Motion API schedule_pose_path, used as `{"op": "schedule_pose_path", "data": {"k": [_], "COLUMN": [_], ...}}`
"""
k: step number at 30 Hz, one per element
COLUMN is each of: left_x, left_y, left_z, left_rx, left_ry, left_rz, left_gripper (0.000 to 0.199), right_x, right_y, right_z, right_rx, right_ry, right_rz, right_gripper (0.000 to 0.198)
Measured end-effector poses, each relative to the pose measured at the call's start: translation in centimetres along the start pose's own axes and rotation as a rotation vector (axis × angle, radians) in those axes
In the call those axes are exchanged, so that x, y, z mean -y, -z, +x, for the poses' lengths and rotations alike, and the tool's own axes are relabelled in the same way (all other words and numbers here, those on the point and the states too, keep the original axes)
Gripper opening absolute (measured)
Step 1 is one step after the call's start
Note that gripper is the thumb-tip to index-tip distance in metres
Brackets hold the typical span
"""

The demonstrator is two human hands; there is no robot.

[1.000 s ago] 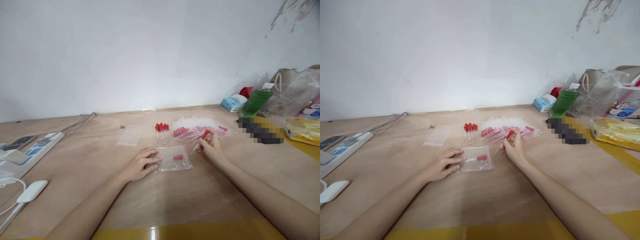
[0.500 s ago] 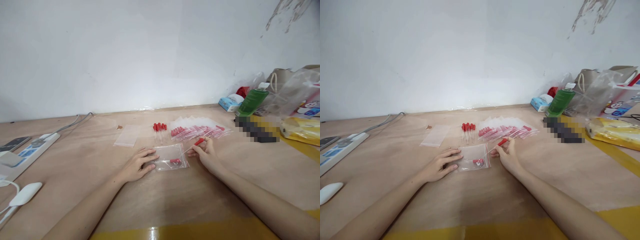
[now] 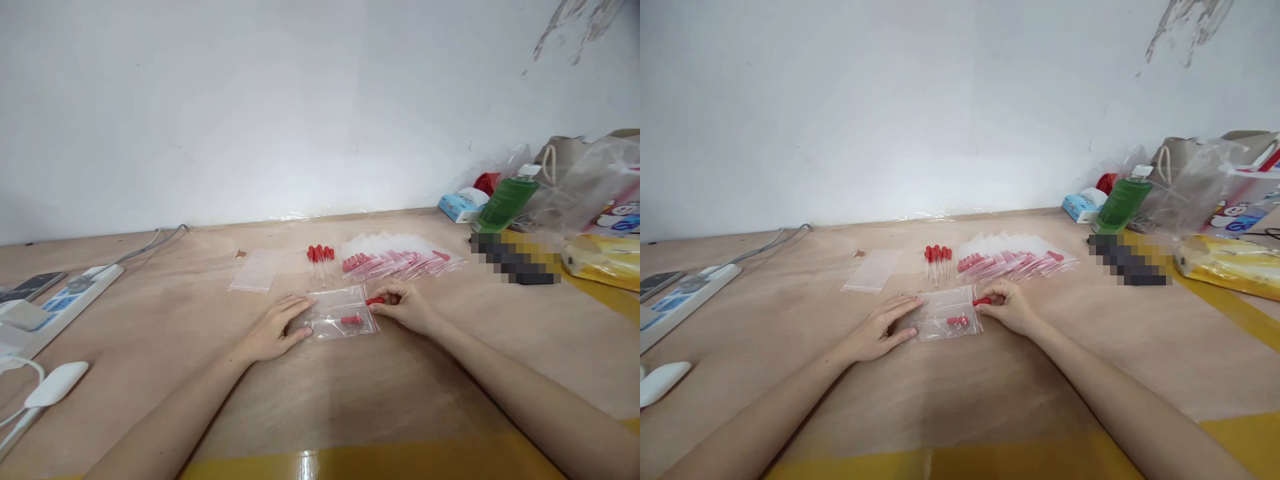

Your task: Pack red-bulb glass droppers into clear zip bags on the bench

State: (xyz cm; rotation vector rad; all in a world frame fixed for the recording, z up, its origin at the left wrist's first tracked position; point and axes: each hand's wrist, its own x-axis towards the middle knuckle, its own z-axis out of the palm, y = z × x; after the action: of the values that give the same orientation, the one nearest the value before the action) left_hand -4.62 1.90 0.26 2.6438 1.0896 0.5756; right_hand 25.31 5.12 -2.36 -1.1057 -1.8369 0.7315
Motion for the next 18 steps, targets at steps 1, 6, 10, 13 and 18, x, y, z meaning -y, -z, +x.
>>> {"op": "schedule_pose_path", "data": {"k": [1,6,10,13,18], "left_x": [0.0,0.1,0.1,0.1,0.2], "left_y": [0.0,-0.1,-0.1,-0.1,-0.3], "left_z": [0.0,0.0,0.0,0.1,0.0], "left_rx": [-0.002,0.0,-0.003,-0.002,-0.007], "left_ry": [-0.002,-0.002,-0.003,0.004,0.004], "left_rz": [0.001,0.001,-0.007,-0.003,-0.008], "left_gripper": [0.049,0.049,0.049,0.049,0.048], "right_x": [-0.1,-0.2,0.4,1.3,1.8], "right_y": [-0.3,-0.9,-0.8,-1.1,-1.3], "right_z": [0.1,0.3,0.2,0.0,-0.2], "right_rx": [0.015,0.098,0.157,0.232,0.259], "right_ry": [0.001,-0.011,-0.057,-0.091,-0.092], "right_rz": [0.003,-0.04,-0.022,0.064,0.148], "right_gripper": [0.019,0.017,0.019,0.019,0.017]}}
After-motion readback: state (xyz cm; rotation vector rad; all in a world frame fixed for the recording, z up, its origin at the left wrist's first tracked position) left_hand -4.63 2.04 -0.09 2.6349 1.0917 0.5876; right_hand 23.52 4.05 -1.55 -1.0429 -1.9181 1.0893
